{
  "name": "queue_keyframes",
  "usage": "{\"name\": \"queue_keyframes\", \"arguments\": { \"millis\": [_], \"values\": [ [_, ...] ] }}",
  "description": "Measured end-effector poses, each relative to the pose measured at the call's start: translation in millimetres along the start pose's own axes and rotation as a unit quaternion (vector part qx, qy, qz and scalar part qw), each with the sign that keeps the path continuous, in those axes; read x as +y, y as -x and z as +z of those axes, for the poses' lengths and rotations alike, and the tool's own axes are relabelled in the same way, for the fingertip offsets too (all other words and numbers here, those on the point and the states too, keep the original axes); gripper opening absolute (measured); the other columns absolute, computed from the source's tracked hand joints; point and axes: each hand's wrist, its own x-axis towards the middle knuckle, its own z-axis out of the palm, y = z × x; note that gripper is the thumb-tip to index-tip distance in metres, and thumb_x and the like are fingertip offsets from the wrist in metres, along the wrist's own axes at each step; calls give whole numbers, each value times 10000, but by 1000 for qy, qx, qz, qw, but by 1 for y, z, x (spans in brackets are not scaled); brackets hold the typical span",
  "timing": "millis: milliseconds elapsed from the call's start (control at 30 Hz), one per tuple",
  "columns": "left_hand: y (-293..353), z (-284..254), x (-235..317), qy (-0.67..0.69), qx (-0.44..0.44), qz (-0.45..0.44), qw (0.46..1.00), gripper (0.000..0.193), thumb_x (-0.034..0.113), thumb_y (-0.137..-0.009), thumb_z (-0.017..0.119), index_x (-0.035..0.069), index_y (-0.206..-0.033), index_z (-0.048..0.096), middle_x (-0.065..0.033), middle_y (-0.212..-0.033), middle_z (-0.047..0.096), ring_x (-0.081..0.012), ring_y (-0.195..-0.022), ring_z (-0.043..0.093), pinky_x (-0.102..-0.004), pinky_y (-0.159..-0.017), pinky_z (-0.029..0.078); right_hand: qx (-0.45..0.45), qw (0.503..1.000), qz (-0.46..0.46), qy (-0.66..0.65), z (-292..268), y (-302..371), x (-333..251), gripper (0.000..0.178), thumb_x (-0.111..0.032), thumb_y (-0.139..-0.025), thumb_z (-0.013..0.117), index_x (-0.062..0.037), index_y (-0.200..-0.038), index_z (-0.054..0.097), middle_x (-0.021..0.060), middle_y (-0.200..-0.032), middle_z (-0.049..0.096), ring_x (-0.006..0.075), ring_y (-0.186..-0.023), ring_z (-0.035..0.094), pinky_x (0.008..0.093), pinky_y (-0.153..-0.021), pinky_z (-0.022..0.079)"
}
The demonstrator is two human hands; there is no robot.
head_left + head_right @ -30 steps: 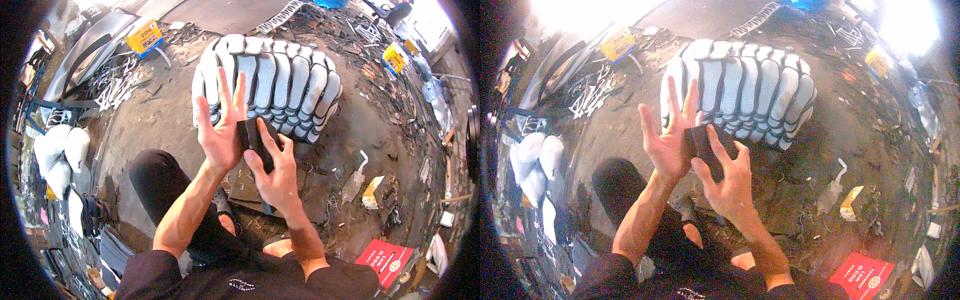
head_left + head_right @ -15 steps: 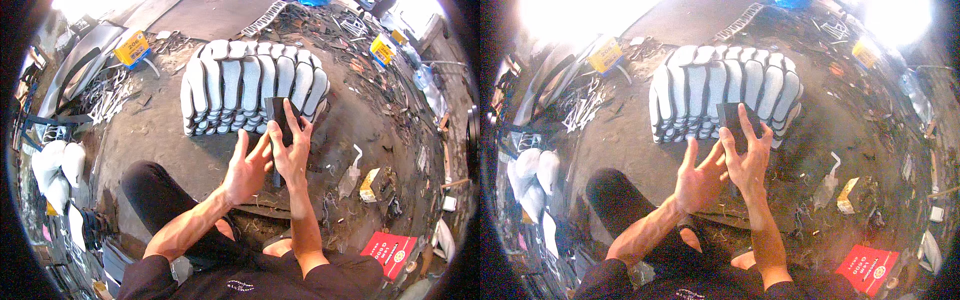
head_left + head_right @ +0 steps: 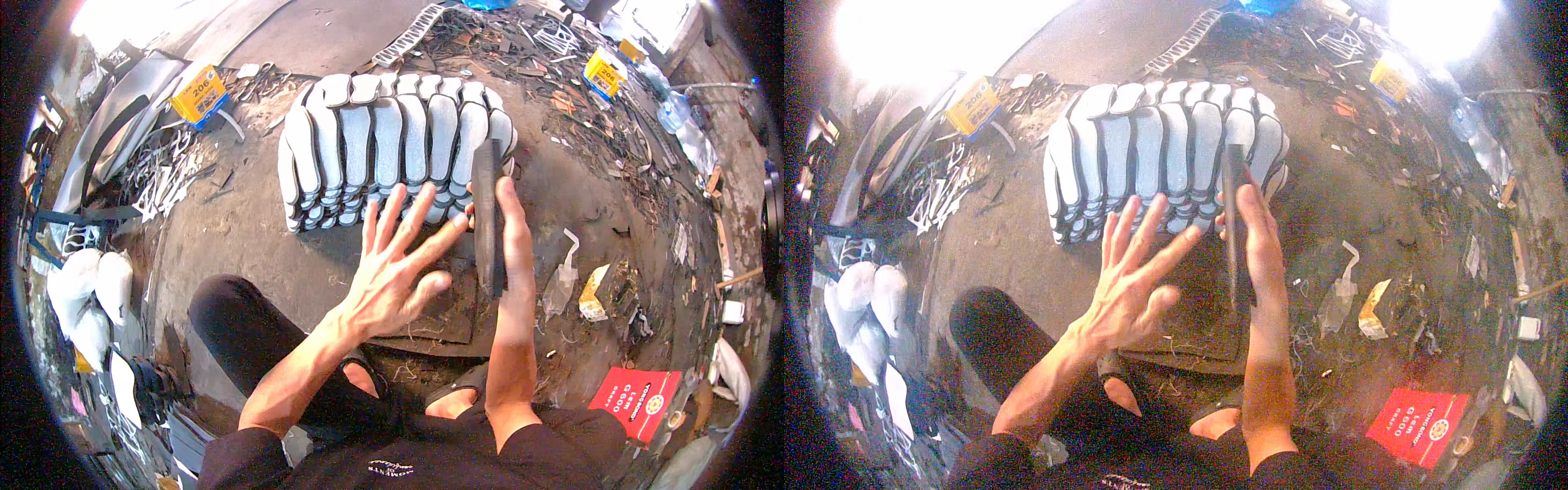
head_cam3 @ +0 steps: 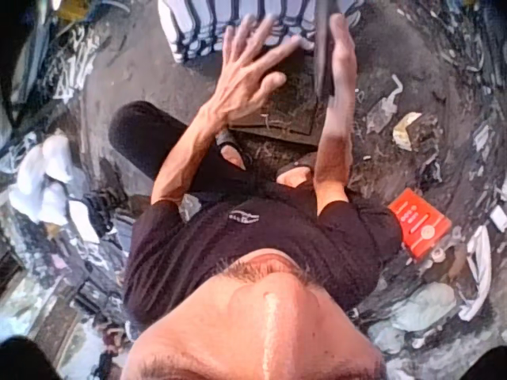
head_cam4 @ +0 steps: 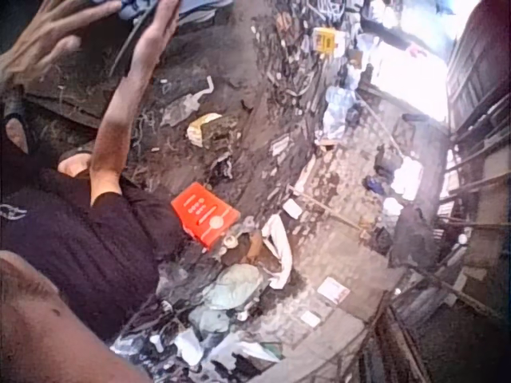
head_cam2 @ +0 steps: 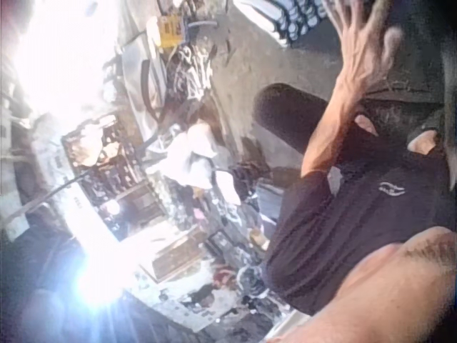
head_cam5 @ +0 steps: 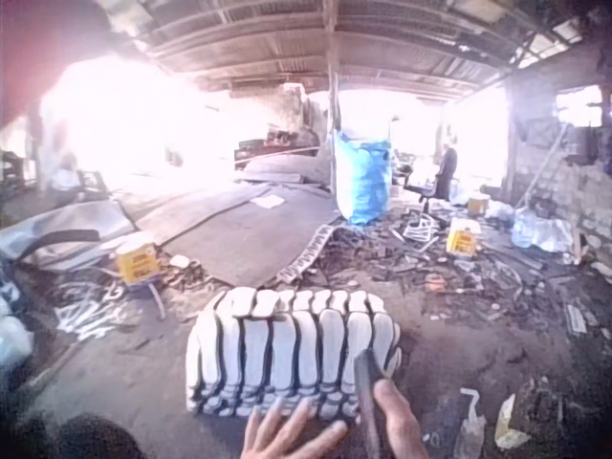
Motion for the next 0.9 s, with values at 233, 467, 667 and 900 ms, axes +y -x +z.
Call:
{"name": "queue_keyframes", "arguments": {
  "millis": [233,467,667,900],
  "values": [
    [-10,-5,-2,8,129,-43,991,443,249,-925,867,97,-1325,754,-141,-1350,687,-386,-1324,565,-517,-1149,460,-80,986,-69,-126,27,26,-4,777,-680,-1136,455,3,-1448,652,86,-1163,757,127,-953,679,278,-853,533],
    [-3,-17,-28,43,82,-48,995,177,138,-826,922,73,-887,770,-73,-851,728,-299,-872,681,-429,-834,550,-229,954,-171,92,60,30,18,706,-448,-1093,693,-97,-1677,511,82,-1451,613,195,-1326,556,369,-1199,389],
    [-1,-43,-40,193,91,-274,938,173,73,-854,901,19,-841,737,-8,-811,757,-112,-775,683,-301,-778,538,-208,944,-211,144,69,50,11,787,-482,-1022,774,-139,-1682,519,150,-1486,554,273,-1366,546,430,-1214,396],
    [-2,-42,-41,451,234,-244,826,107,59,-932,898,53,-890,800,-60,-937,830,-69,-831,719,-257,-798,561,-156,970,-150,108,56,42,17,823,-605,-1074,647,-69,-1679,496,69,-1447,648,123,-1153,612,305,-1039,463]
  ]
}}
